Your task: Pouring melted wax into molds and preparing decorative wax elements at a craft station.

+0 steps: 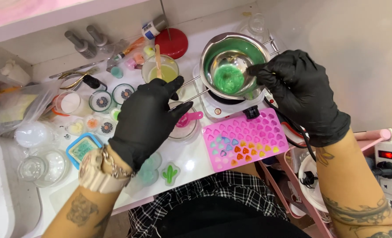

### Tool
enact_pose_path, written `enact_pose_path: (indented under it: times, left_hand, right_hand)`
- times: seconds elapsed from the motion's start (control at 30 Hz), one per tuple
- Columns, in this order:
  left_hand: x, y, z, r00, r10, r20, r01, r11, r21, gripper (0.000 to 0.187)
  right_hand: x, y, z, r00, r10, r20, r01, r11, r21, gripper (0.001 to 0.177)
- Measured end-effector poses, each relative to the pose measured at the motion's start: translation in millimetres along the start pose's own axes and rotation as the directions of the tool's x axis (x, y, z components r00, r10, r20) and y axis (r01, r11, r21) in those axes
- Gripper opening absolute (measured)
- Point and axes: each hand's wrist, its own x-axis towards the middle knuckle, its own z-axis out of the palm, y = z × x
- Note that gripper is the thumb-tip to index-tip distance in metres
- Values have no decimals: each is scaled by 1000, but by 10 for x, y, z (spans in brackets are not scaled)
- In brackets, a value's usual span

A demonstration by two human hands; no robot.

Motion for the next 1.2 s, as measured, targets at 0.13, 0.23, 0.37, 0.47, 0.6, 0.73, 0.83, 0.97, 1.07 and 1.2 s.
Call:
enact_pose_path:
  times: [0.13,0.23,0.37,0.47,0.6,0.73,0.83,0.97,1.07,1.2]
  left_hand:
    - [218,-30,-35,967,-162,195,165,986,1,43]
    - [387,-43,-97,862,-279,424,373,915,-156,38]
    - [440,-163,-56,788,-250,563,503,788,-355,32]
    - [483,-213,-13,748,-215,628,576,681,-452,31]
    - [527,-247,-20,649,-204,733,697,545,-465,31]
    - [587,-285,24,525,-155,837,805,410,-429,28]
    - [647,-340,62,466,-93,880,842,354,-408,28]
    - [699,-360,88,397,-55,916,882,298,-365,29]
    - [689,-368,116,385,-49,922,880,319,-351,31]
    - [663,-320,115,412,-53,910,869,324,-374,36]
  right_hand:
    - [19,-91,-90,999,36,-7,-36,998,58,20]
    - [-133,31,-86,996,92,20,-92,996,12,15]
    - [-91,-23,-172,999,31,20,-29,995,-99,18]
    - [-50,-21,-168,998,-1,67,-6,995,95,23]
    - [55,-16,-261,995,89,41,-92,994,63,27]
    - [35,51,-304,977,205,48,-205,979,-20,21]
    - [-16,203,-191,991,101,93,-107,992,63,17]
    - [51,127,-97,988,102,117,-131,950,282,26]
    - [51,98,-114,973,227,52,-231,967,111,20]
    - [-54,106,-134,940,336,-49,-304,897,320,7]
